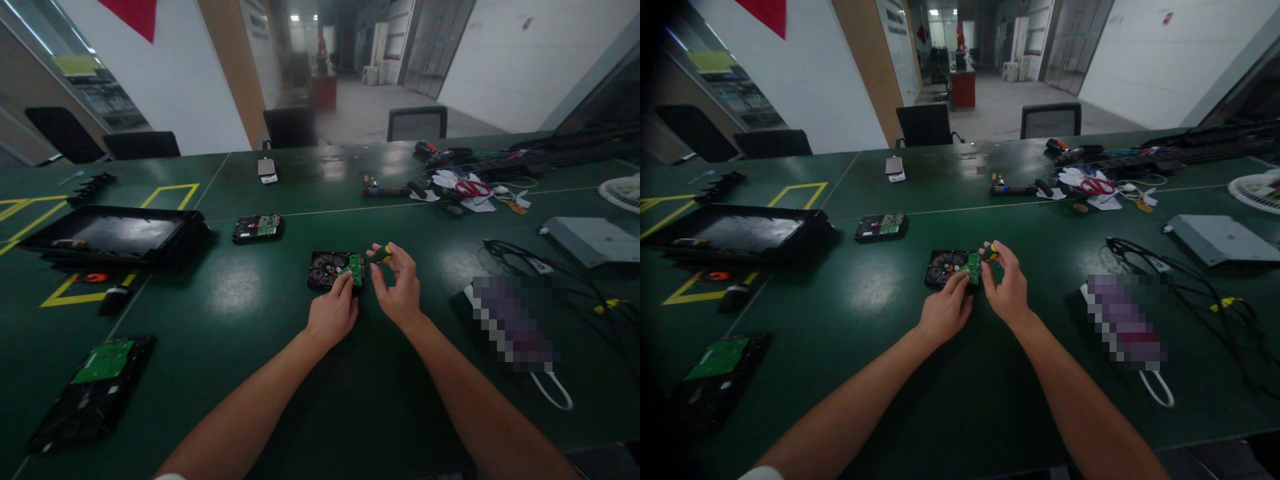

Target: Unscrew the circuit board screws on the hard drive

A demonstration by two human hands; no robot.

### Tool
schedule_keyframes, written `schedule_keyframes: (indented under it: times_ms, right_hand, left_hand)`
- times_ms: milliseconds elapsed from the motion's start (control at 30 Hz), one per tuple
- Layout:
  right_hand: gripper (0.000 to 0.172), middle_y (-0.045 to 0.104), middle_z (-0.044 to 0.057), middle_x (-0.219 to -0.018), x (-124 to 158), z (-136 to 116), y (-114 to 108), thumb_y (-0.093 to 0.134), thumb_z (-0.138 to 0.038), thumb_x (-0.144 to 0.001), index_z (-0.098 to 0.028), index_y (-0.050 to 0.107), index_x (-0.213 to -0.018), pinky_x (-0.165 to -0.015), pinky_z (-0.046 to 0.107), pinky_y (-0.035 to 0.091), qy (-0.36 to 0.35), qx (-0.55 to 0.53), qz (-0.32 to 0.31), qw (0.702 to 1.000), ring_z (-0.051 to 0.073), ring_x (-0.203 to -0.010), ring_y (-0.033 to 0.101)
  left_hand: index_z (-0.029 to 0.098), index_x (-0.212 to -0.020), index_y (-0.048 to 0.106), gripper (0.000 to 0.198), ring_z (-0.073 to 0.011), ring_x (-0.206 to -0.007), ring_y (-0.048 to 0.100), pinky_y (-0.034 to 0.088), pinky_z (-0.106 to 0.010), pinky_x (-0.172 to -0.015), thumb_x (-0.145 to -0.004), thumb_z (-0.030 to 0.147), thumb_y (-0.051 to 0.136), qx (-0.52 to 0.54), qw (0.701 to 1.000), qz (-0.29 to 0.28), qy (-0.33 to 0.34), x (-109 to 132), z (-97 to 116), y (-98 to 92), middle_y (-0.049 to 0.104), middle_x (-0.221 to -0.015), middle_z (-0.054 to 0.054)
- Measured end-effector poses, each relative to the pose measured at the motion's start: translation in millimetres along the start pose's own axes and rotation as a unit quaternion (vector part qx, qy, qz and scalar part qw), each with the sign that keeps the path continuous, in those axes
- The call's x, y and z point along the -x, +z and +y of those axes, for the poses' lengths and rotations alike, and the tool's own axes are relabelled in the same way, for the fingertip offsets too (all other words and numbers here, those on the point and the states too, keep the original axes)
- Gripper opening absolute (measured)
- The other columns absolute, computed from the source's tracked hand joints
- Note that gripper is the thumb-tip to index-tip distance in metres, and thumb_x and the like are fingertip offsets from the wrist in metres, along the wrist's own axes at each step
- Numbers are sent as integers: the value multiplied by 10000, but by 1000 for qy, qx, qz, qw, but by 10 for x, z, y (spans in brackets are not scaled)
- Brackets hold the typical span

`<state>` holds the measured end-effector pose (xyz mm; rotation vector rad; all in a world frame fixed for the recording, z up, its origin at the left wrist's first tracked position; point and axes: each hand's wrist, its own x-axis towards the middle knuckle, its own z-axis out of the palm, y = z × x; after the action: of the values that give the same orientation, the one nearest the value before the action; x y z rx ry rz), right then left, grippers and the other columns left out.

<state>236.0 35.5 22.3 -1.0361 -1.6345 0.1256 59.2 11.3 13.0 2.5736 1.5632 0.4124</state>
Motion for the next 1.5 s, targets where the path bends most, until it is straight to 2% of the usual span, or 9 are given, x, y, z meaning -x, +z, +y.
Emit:
schedule_keyframes:
  times_ms: [100,200,300,467,667,833,1167,1333,1500]
  right_hand:
    - [631,618,117,-1338,5,24,2,634,-220,-958,-288,330,-1507,-925,466,622,4,0,14,1000,243,-1073,715]
    - [637,613,105,-1296,-8,33,-18,693,-240,-919,-311,394,-1477,-863,454,638,-23,43,35,998,235,-992,712]
    - [636,615,105,-1293,-28,9,-33,683,-248,-925,-323,398,-1489,-862,470,636,-42,65,19,997,248,-1020,693]
    - [629,580,134,-1400,-13,-3,-8,596,-244,-983,-286,302,-1538,-946,489,617,-4,9,-3,1000,251,-1115,694]
    - [640,615,128,-1361,16,37,3,653,-269,-956,-300,348,-1517,-924,499,621,-8,42,16,999,240,-1000,721]
    - [652,623,131,-1336,2,31,-12,651,-247,-950,-288,343,-1524,-915,498,618,-9,38,17,999,244,-993,718]
    - [662,611,113,-1312,-27,22,-30,666,-237,-929,-322,368,-1513,-851,485,640,-31,48,11,998,246,-970,705]
    - [646,590,130,-1390,-21,13,-22,614,-220,-963,-301,318,-1532,-926,490,624,-16,7,-8,1000,255,-1080,709]
    - [662,612,131,-1351,-8,29,-24,673,-237,-931,-291,361,-1512,-887,477,639,-16,33,13,999,241,-983,727]
  left_hand:
    - [156,-1502,407,535,-223,-1033,708,612,-335,-750,-1008,361,415,-5,1000,-8,-2,1,2,-6,415,-1587,-134]
    - [161,-1511,397,538,-222,-1047,702,609,-338,-790,-1008,353,415,0,1000,-12,-1,2,4,-19,407,-1592,-133]
    - [168,-1510,397,532,-227,-1067,695,607,-339,-801,-1009,345,409,4,1000,-17,-3,-1,6,-30,405,-1592,-132]
    - [169,-1509,385,533,-229,-1027,700,604,-335,-756,-1008,351,403,-2,1000,-27,-9,-2,24,-48,407,-1570,-148]
    - [184,-1517,355,575,-223,-882,705,590,-343,-645,-987,388,444,-26,999,-34,-31,8,59,-68,413,-1469,-184]
    - [176,-1506,368,554,-216,-841,688,579,-334,-615,-996,385,425,-27,999,-29,-28,10,60,-75,480,-1320,-162]
    - [145,-1543,356,559,-249,-927,702,574,-359,-748,-1020,342,385,-17,999,-45,-13,-16,34,-58,670,-1153,-142]
    - [190,-1530,400,542,-242,-890,720,572,-358,-734,-1013,351,410,-5,998,-41,-44,-19,20,-48,701,-1164,-123]
    - [168,-1537,393,557,-240,-885,721,567,-346,-718,-1009,346,410,-4,999,-37,-35,-15,23,-49,720,-1126,-118]
